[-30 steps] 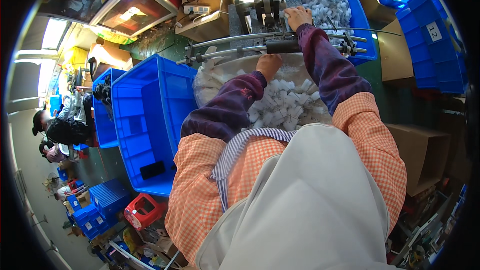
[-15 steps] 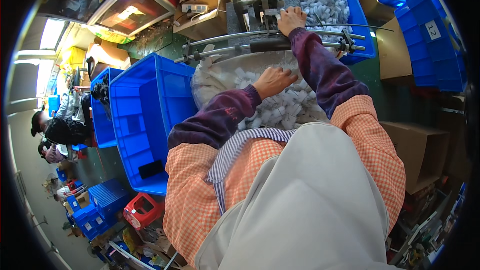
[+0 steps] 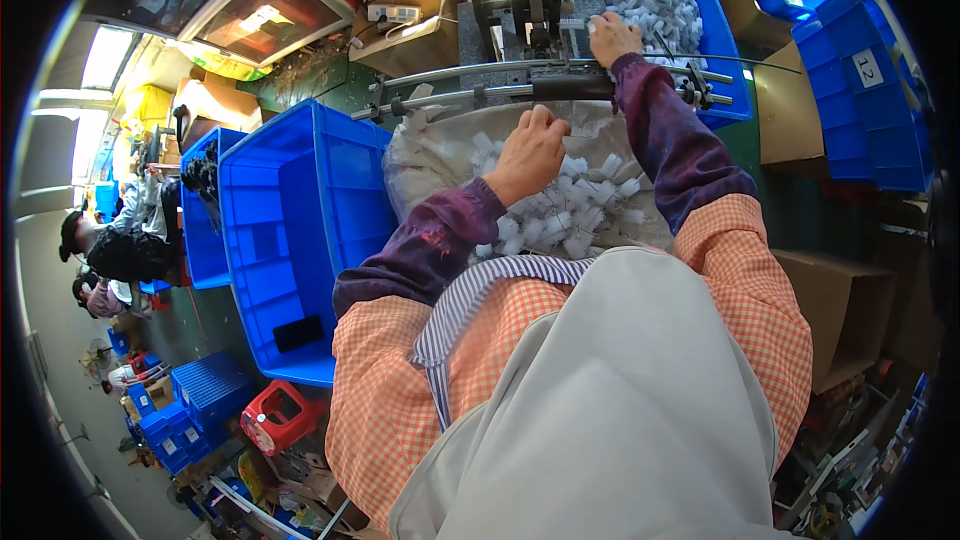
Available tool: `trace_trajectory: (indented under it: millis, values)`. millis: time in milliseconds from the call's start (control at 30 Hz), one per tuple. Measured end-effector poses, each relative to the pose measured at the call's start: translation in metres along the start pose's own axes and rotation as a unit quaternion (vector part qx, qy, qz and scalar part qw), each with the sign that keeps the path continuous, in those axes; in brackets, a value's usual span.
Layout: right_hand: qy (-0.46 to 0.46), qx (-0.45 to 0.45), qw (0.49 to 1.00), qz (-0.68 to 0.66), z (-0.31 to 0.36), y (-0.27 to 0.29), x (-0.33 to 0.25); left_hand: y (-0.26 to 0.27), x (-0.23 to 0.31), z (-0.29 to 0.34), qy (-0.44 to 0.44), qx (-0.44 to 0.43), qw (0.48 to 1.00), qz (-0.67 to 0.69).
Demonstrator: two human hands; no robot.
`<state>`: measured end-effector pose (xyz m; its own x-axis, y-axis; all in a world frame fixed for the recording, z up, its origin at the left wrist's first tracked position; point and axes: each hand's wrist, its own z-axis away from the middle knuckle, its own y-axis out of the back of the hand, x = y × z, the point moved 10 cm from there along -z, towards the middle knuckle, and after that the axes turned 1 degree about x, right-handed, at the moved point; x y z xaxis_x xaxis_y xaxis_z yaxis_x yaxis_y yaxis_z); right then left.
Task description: The person stands at a workstation and repeatedly picks up small white cotton-like bundles from a large sack. They place each bundle into a processing machine, which appears to compress or shape the material, and then transfer the processed items into a blue bin. The process is repetitive and continuous throughout the clip.
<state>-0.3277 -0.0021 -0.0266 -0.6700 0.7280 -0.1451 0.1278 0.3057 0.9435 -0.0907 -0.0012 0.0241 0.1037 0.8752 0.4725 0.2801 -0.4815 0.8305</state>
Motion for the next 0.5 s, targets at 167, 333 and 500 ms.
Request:
trace_trajectory:
  millis: [167, 333, 500]
  values:
    - [0.031, -0.027, 0.991, 0.124, -0.016, 0.023, 0.013, 0.012, 0.015, -0.009, -0.049, 0.064, 0.994, 0.068]
    - [-0.209, -0.076, 0.967, 0.122, 0.0, 0.082, 0.123, 0.023, 0.01, -0.018, -0.016, 0.088, 0.981, 0.172]
    - [0.088, -0.127, 0.934, -0.322, 0.06, 0.076, 0.029, 0.035, 0.005, -0.033, -0.008, 0.135, 0.973, 0.186]
